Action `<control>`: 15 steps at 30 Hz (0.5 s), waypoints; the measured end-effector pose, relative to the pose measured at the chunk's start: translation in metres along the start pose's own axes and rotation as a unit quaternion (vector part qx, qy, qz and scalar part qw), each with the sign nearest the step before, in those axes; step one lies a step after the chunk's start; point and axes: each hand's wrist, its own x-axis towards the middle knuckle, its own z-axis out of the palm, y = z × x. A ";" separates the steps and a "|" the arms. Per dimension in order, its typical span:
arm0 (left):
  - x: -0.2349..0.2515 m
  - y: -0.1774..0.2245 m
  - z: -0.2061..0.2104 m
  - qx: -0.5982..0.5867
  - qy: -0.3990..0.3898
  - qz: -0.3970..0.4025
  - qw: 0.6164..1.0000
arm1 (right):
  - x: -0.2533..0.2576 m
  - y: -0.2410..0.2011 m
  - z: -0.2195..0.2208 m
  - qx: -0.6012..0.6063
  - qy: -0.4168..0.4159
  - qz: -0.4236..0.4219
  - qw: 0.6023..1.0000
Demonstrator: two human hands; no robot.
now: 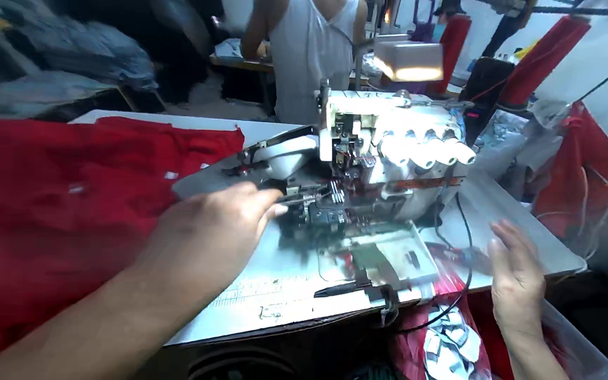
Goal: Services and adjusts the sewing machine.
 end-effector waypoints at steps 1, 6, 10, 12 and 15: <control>0.005 0.002 0.002 0.011 -0.004 0.000 1.000 | -0.001 0.009 -0.001 -0.016 0.012 0.008 1.000; 0.017 0.010 0.008 0.048 0.013 0.007 0.999 | -0.002 0.037 0.005 0.003 0.061 0.086 0.994; 0.025 0.012 0.011 0.061 -0.021 -0.003 0.998 | -0.003 0.041 0.014 -0.016 0.072 0.078 0.994; 0.027 0.011 0.014 0.064 -0.034 0.000 0.997 | -0.004 0.040 0.013 -0.020 0.072 0.074 0.994; 0.030 0.013 0.017 0.056 -0.044 -0.004 0.997 | -0.006 0.042 0.012 -0.025 0.069 0.069 0.995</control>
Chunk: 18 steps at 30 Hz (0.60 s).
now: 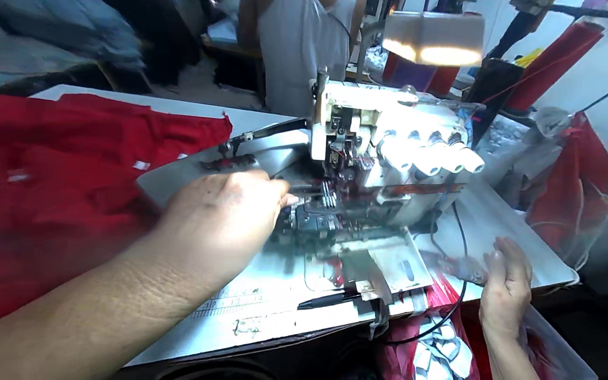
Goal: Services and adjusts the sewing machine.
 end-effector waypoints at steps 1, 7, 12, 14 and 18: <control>0.001 0.002 0.000 0.000 -0.004 -0.004 1.000 | 0.000 0.000 0.000 -0.003 0.001 -0.003 1.000; 0.006 0.006 -0.002 0.002 -0.020 -0.010 1.000 | 0.000 0.004 0.002 -0.018 0.007 -0.015 1.000; 0.006 -0.012 -0.006 -0.036 -0.012 -0.007 0.999 | -0.001 0.001 0.001 -0.035 0.004 -0.021 0.999; 0.004 -0.019 -0.008 -0.034 -0.011 -0.019 0.999 | -0.001 0.001 0.000 -0.042 0.002 -0.024 0.999; 0.004 -0.018 -0.012 -0.028 -0.029 -0.033 0.999 | 0.000 0.001 0.001 -0.052 0.000 -0.029 0.998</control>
